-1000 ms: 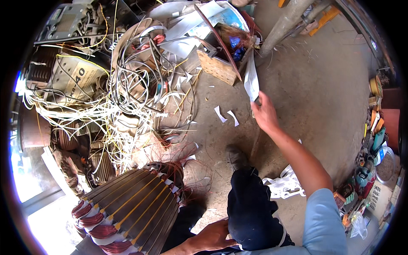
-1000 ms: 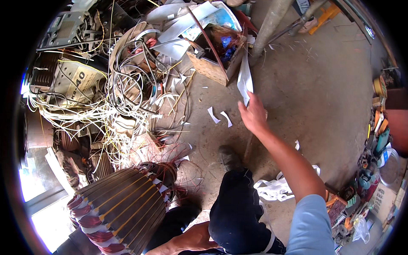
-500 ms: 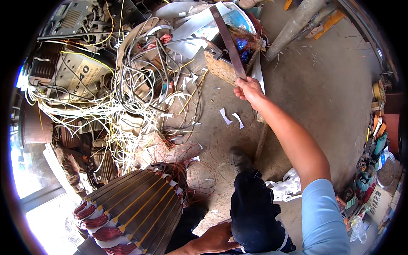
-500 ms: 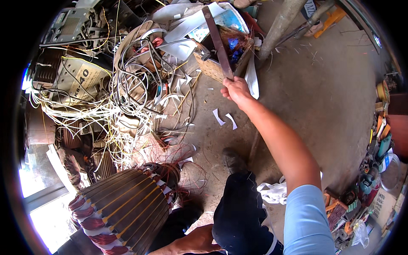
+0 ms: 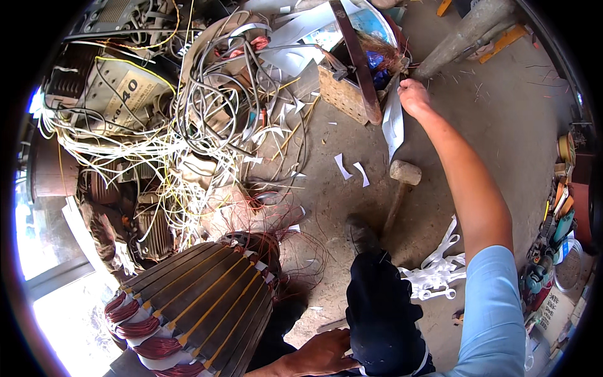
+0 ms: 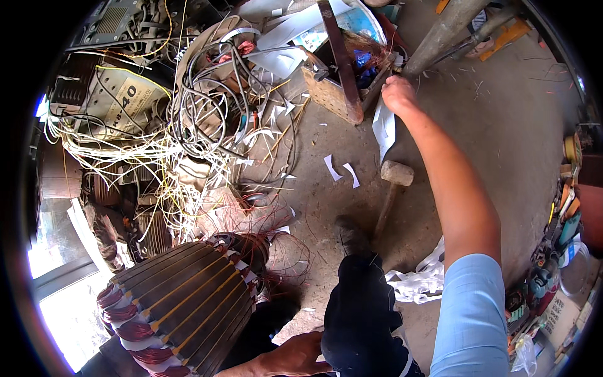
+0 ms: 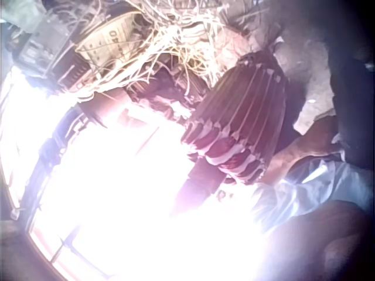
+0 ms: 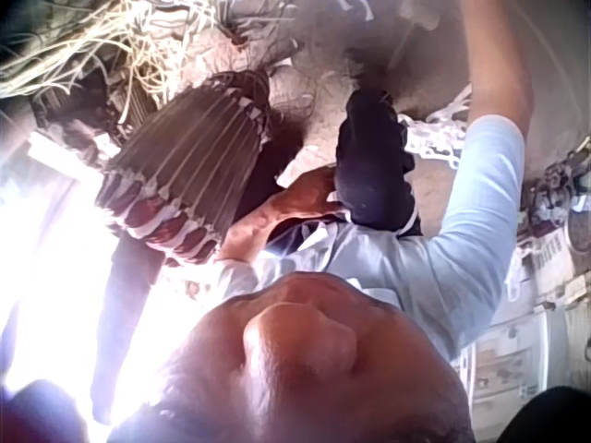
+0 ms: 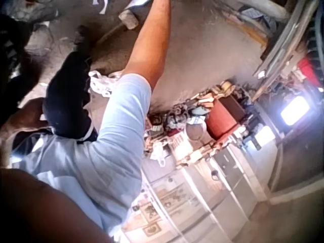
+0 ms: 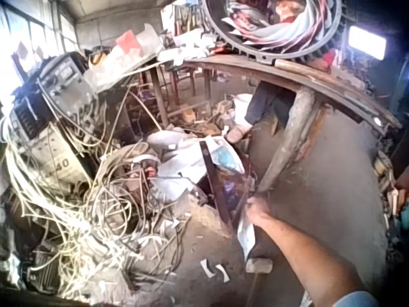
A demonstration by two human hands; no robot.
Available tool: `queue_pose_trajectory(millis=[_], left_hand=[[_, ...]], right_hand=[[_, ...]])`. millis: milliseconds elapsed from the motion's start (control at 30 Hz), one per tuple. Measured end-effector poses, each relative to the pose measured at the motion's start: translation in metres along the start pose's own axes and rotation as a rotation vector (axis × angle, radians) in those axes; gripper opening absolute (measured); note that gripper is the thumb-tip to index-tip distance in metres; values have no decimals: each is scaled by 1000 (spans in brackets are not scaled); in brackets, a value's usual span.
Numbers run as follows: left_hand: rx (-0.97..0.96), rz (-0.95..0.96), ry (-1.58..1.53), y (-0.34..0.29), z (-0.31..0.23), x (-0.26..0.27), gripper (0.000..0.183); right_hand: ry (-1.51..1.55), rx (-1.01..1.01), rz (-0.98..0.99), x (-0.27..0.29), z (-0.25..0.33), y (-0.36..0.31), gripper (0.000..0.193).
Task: The person prepares white insulation tape by hand and then uses a mallet and a wooden wedge to seat wire coils into a large motor stator.
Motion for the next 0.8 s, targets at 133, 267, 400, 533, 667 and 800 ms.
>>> queue_pose_trajectory(millis=[133, 267, 400, 533, 667, 800], left_hand=[[79, 5, -118, 0, 1, 0, 64], [118, -8, -196, 2, 2, -2, 67], [11, -115, -83, 8, -9, 0, 49], [105, 137, -31, 0, 9, -4, 50], [27, 47, -49, -3, 10, -5, 52], [16, 72, -27, -2, 12, -6, 52]], right_hand=[[115, -157, -41, 0, 18, -16, 29], [231, -162, 18, 0, 34, -58, 28], [229, -152, 27, -3, 20, -80, 28], [109, -57, 107, -13, 17, -107, 29], [211, 4, 242, -36, -17, -144, 22], [201, 123, 313, -61, -70, -198, 12]])
Point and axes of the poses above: each hand's wrist, its own y-axis towards the middle knuckle, its own x-axis out of the back of the hand, z = x × y, the point moved 1 cm from there along y, towards the middle knuckle, and after that the axes turned 9 degrees about -x, right-handed, at the moved point
